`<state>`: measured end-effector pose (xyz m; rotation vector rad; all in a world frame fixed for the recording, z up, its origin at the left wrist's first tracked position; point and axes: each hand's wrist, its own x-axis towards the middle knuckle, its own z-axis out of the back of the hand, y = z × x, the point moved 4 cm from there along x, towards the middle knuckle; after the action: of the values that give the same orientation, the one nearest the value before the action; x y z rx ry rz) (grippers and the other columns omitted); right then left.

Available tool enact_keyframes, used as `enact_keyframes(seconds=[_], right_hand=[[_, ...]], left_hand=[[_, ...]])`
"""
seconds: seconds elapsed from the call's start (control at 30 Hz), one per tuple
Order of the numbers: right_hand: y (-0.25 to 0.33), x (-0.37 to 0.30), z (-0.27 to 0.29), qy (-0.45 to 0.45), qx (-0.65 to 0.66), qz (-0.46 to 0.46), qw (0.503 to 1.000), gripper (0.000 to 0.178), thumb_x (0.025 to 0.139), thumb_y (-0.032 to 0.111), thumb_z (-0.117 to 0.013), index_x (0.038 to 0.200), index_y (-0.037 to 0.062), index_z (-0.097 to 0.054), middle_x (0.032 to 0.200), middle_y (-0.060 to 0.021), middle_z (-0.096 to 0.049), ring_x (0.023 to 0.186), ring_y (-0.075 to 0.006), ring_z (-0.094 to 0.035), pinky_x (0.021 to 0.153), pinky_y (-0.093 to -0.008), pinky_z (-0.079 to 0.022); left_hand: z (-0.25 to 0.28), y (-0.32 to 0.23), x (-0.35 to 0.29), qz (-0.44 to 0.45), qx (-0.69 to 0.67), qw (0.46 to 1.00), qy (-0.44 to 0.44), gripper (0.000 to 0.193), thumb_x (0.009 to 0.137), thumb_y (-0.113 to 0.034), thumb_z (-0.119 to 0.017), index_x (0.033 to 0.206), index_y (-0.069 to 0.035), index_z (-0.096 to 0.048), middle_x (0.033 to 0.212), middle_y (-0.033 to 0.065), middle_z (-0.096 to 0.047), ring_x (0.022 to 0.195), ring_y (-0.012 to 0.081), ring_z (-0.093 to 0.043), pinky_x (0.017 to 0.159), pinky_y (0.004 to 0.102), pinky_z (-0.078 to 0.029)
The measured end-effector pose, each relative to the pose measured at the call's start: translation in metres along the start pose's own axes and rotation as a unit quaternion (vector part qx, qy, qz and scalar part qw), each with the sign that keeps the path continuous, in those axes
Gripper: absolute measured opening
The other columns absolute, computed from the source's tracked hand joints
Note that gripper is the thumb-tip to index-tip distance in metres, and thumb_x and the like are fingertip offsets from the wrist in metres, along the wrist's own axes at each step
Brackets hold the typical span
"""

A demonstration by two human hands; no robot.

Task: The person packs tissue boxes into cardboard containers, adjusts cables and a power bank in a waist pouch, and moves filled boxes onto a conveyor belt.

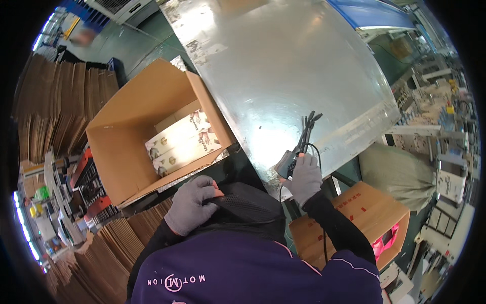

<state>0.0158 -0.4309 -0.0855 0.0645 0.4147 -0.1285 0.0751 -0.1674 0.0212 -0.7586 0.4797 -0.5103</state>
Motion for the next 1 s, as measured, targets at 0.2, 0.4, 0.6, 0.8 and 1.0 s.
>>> enact_keyframes(seconds=[0.2, 0.4, 0.6, 0.8, 1.0], right_hand=[[0.075, -0.045, 0.136, -0.172, 0.216, 0.400, 0.874, 0.025, 0.076, 0.019, -0.068, 0.101, 0.0172, -0.066, 0.114, -0.0096, -0.051, 0.103, -0.0279, -0.052, 0.082, -0.0376, -0.048], [0.090, -0.053, 0.147, -0.086, 0.058, 0.467, 0.878, 0.032, 0.079, 0.018, -0.062, 0.111, 0.0193, -0.064, 0.116, -0.0076, -0.051, 0.104, -0.0249, -0.053, 0.080, -0.0313, -0.048], [0.088, -0.070, 0.135, -0.120, -0.025, 0.382, 0.916, 0.030, 0.082, 0.024, -0.065, 0.111, 0.0172, -0.063, 0.135, -0.0211, -0.047, 0.121, -0.0339, -0.048, 0.084, -0.0392, -0.047], [0.099, -0.067, 0.121, -0.270, -0.099, 0.326, 0.901, 0.021, 0.086, 0.016, -0.061, 0.094, -0.0027, -0.063, 0.134, -0.0267, -0.048, 0.125, -0.0382, -0.045, 0.083, -0.0500, -0.045], [0.126, -0.034, 0.086, -0.292, -0.160, 0.199, 0.922, 0.027, 0.085, 0.017, -0.053, 0.103, -0.0009, -0.062, 0.140, -0.0324, -0.037, 0.130, -0.0415, -0.039, 0.086, -0.0535, -0.042]], left_hand=[[0.000, 0.000, 0.010, 0.049, -0.006, 0.998, -0.031, 0.010, 0.069, -0.012, -0.068, 0.078, -0.007, -0.067, 0.073, 0.0091, -0.061, 0.072, 0.0302, -0.062, 0.065, 0.0382, -0.049], [0.003, -0.012, 0.030, 0.036, -0.057, 0.996, -0.050, 0.009, 0.067, -0.005, -0.067, 0.076, -0.002, -0.066, 0.069, 0.0133, -0.060, 0.064, 0.0295, -0.060, 0.059, 0.0344, -0.048], [0.009, -0.023, 0.038, 0.026, -0.102, 0.994, -0.034, 0.008, 0.067, -0.009, -0.065, 0.072, -0.003, -0.066, 0.067, 0.0144, -0.060, 0.064, 0.0319, -0.060, 0.059, 0.0377, -0.048], [0.011, -0.024, 0.047, 0.049, -0.142, 0.988, -0.021, 0.010, 0.065, -0.008, -0.067, 0.070, 0.000, -0.065, 0.063, 0.0154, -0.060, 0.058, 0.0289, -0.059, 0.056, 0.0346, -0.048], [0.011, -0.018, 0.058, 0.026, -0.118, 0.992, -0.042, 0.012, 0.063, -0.007, -0.068, 0.069, 0.002, -0.065, 0.061, 0.0164, -0.059, 0.053, 0.0269, -0.057, 0.055, 0.0330, -0.047]])
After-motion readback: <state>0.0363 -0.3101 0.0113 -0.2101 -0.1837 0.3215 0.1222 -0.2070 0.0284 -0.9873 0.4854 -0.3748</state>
